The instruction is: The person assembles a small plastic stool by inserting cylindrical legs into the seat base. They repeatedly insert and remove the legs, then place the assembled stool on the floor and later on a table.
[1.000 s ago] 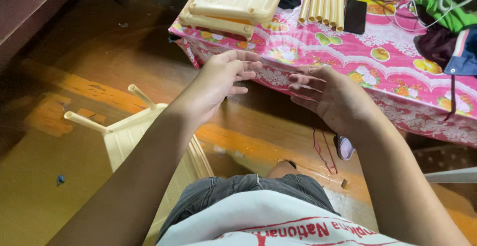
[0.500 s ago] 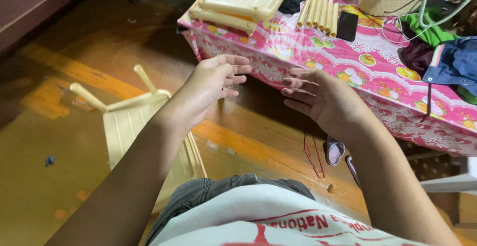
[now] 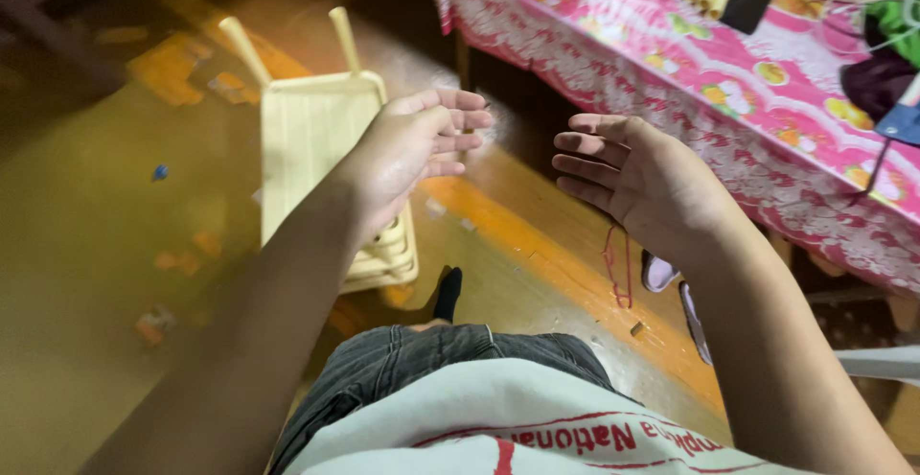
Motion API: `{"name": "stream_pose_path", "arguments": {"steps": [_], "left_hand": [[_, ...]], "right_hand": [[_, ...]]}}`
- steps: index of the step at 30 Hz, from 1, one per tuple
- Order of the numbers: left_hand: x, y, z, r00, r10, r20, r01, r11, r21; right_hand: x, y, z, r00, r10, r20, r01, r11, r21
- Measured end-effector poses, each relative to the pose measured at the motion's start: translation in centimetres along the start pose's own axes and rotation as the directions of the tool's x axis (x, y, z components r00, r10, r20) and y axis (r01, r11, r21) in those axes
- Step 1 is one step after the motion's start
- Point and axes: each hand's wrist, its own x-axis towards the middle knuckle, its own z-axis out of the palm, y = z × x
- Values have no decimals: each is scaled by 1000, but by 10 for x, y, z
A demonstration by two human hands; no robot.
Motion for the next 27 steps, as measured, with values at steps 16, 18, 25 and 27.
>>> {"name": "stream_pose_path", "arguments": {"steps": [16,18,25,27], "left_hand": [[-139,-24,-99,967,62,-247,-73,997,-36],[-152,-26,-120,965,82,-250,-97,994,-46],[-213,-31,-217,953,56,-299,-53,998,21],[-229,-32,-240,945,38,-326,-33,999,21]], "right_hand": [[3,55,130,956,118,268,-77,984,-158],[8,62,156,955,128,269,-83,982,-172],[15,107,269,950,147,276,-94,976,-196],[17,119,299,942,161,294,-105,975,-196]]}}
